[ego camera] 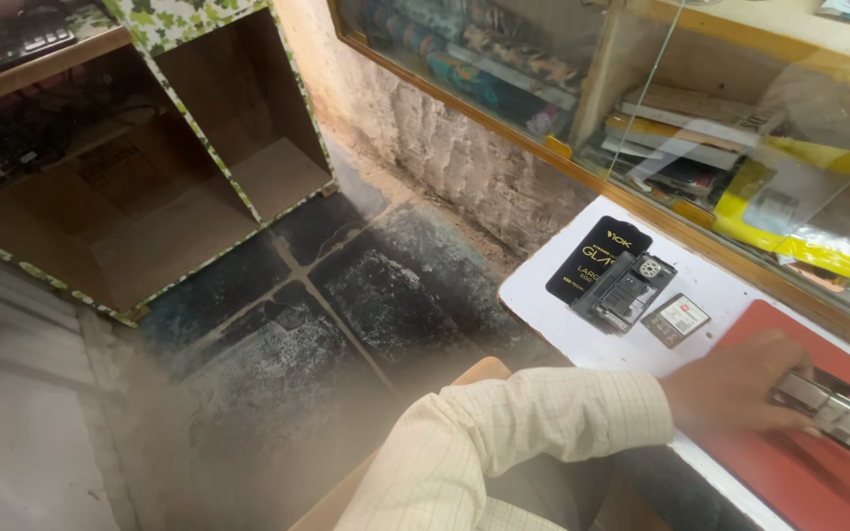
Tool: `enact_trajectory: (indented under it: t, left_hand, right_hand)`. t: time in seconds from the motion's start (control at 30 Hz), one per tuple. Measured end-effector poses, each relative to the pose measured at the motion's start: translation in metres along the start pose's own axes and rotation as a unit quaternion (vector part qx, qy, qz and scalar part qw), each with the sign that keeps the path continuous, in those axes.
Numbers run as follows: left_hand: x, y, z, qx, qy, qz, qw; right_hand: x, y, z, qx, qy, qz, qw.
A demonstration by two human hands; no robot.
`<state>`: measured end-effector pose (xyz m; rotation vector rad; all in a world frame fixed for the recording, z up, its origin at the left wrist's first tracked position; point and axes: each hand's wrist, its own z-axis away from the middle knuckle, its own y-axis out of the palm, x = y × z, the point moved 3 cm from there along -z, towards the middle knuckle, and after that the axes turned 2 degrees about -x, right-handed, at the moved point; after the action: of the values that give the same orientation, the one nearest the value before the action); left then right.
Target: The person disassembles a mobile phone, removes the back cover and battery, and cleans the motherboard with a toothbrush and liquid. They then use a heat gun on the board.
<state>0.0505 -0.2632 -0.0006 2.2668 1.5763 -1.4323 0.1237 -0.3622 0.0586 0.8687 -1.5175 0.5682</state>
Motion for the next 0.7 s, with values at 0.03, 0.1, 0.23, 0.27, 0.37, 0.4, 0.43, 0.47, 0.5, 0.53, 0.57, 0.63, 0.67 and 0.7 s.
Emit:
enact_trajectory:
  t: [0.03, 0.1, 0.23, 0.27, 0.37, 0.4, 0.43, 0.47, 0.5, 0.53, 0.57, 0.63, 0.67, 0.7]
  left_hand:
    - [-0.002, 0.004, 0.002, -0.023, 0.011, -0.018, 0.999]
    - [-0.009, 0.014, 0.007, -0.061, 0.026, -0.054, 0.996]
    - [-0.028, 0.023, 0.007, -0.107, 0.118, -0.088, 0.983]
    - [-0.031, 0.023, 0.006, -0.113, 0.142, -0.102, 0.978]
    - [-0.041, 0.018, 0.01, -0.084, 0.267, -0.181, 0.943]
    - [-0.04, 0.014, 0.01, -0.062, 0.352, -0.209, 0.91]
    - [-0.042, 0.017, 0.012, -0.041, 0.435, -0.227, 0.87]
    - [-0.038, 0.015, 0.01, -0.064, 0.367, -0.284, 0.884]
    - [-0.036, 0.016, 0.009, -0.084, 0.295, -0.336, 0.891]
    - [-0.03, 0.013, 0.014, -0.069, 0.224, -0.173, 0.957]
    - [-0.031, 0.009, 0.016, -0.112, 0.258, -0.124, 0.952]
    - [-0.025, 0.017, 0.015, -0.03, 0.22, -0.116, 0.968]
    - [-0.024, 0.017, 0.015, -0.014, 0.23, -0.121, 0.966]
    - [-0.024, 0.02, 0.013, -0.003, 0.22, -0.117, 0.969]
  right_hand:
    - [-0.002, -0.006, 0.006, 0.004, 0.004, -0.018, 1.0]
    - [-0.004, -0.015, 0.018, 0.005, 0.013, -0.046, 0.999]
    - [-0.001, -0.015, 0.028, 0.007, 0.02, -0.091, 0.996]
    - [0.001, -0.013, 0.028, 0.008, 0.024, -0.099, 0.995]
    - [0.004, -0.019, 0.032, -0.005, 0.036, -0.126, 0.991]
    - [0.003, -0.024, 0.033, -0.012, 0.041, -0.134, 0.99]
    - [0.0, -0.033, 0.035, -0.022, 0.05, -0.14, 0.989]
    - [-0.007, -0.04, 0.037, -0.028, 0.066, -0.153, 0.986]
    - [-0.015, -0.048, 0.034, -0.031, 0.085, -0.167, 0.982]
    - [-0.027, -0.057, 0.035, -0.041, 0.104, -0.18, 0.977]
    - [-0.038, -0.064, 0.03, -0.053, 0.142, -0.186, 0.971]
    - [-0.059, -0.079, 0.021, -0.074, 0.14, -0.212, 0.965]
    - [-0.07, -0.085, 0.016, -0.095, 0.156, -0.213, 0.96]
    - [-0.077, -0.09, 0.012, -0.083, 0.15, -0.222, 0.96]
